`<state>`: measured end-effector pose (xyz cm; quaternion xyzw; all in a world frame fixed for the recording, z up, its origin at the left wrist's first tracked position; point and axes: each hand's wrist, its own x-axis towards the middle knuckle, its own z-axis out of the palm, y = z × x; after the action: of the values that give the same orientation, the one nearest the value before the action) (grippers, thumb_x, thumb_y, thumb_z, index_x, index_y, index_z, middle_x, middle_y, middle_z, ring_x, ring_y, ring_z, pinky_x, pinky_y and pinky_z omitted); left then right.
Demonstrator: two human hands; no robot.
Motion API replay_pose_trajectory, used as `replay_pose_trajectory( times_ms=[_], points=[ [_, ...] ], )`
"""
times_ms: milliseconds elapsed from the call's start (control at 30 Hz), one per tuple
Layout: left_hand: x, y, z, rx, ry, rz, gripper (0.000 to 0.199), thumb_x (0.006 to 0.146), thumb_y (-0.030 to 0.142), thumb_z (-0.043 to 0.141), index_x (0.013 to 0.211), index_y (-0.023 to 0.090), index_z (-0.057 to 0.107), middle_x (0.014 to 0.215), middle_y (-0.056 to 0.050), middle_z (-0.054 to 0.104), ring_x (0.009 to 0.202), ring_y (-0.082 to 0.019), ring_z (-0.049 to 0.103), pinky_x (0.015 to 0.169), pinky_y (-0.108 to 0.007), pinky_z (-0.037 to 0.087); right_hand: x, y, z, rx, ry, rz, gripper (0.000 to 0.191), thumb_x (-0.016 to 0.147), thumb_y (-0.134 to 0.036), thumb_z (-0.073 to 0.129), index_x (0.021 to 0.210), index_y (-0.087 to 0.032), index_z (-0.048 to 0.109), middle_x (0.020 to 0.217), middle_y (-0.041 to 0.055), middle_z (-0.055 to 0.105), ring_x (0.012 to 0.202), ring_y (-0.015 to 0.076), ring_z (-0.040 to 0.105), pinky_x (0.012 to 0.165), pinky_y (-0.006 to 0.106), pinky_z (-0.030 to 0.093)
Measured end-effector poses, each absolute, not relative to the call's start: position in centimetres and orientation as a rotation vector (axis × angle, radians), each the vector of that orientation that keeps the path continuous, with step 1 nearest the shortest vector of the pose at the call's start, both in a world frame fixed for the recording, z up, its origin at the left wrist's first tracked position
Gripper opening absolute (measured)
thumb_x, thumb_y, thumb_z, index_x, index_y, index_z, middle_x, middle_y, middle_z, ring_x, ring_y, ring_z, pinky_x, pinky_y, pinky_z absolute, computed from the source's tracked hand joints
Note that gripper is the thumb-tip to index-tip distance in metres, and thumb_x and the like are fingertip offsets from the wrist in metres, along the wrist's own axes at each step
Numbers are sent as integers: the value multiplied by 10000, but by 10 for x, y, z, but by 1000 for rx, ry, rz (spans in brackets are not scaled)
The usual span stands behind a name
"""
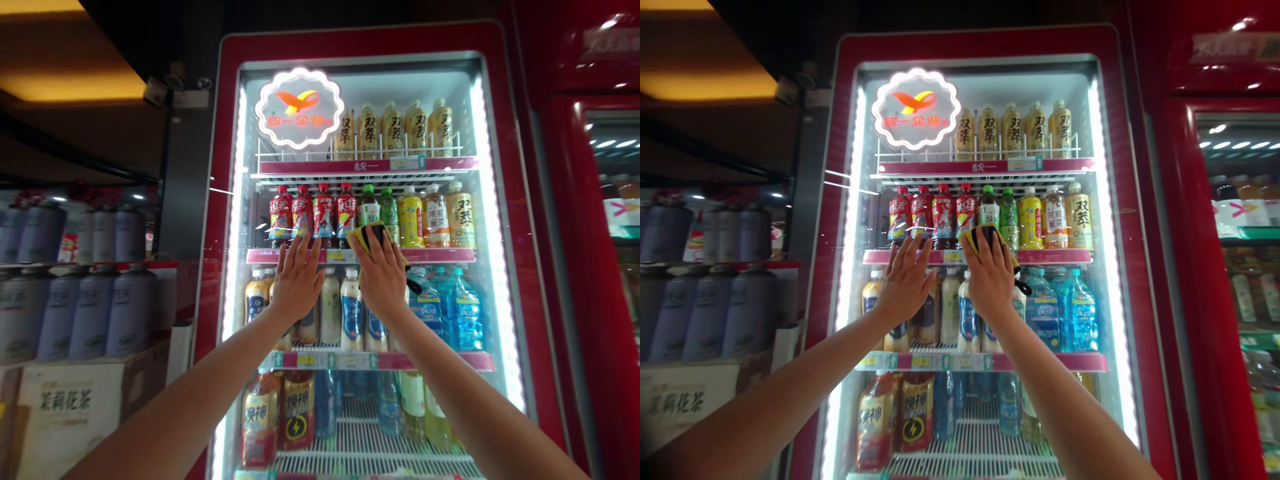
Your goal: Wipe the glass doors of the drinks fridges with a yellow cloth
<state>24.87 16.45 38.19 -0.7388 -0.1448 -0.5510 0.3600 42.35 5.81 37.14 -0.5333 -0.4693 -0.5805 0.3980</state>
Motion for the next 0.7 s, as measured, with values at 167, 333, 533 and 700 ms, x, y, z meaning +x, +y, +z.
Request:
replay_pose_trajectory(
  times_ms=[167,333,533,700],
  points=[
    [262,153,383,-1901,-405,-1378,617,1024,313,427,1601,125,318,1685,-191,302,1577,-342,252,1279,-594,236,426,53,385,-1359,-1360,-1526,612,987,-128,463,1565,-326,461,1666,17,386,1547,315,331,1240,522,343],
    [280,146,388,-1937,-407,-1400,640,1022,330,430,1616,141,283,1697,-184,274,1579,-351,240,1283,-603,219,458,39,417,-1364,-1284,-1510,657,976,-95,434,1576,-361,430,1665,-4,388,1541,310,342,1219,548,371],
    [279,143,381,-1924,-405,-1394,637,1026,345,414,1616,146,278,1690,-191,289,1583,-343,232,1277,-603,226,469,31,363,-1363,-1203,-1499,680,972,-110,458,1607,-337,372,1674,28,370,1557,336,305,1222,569,371],
    [293,136,389,-1923,-408,-1390,635,1019,346,426,1607,145,299,1689,-187,294,1587,-342,221,1282,-592,208,469,30,390,-1358,-1354,-1531,680,973,-101,463,1597,-359,385,1673,8,370,1555,308,317,1232,539,374]
  ],
)
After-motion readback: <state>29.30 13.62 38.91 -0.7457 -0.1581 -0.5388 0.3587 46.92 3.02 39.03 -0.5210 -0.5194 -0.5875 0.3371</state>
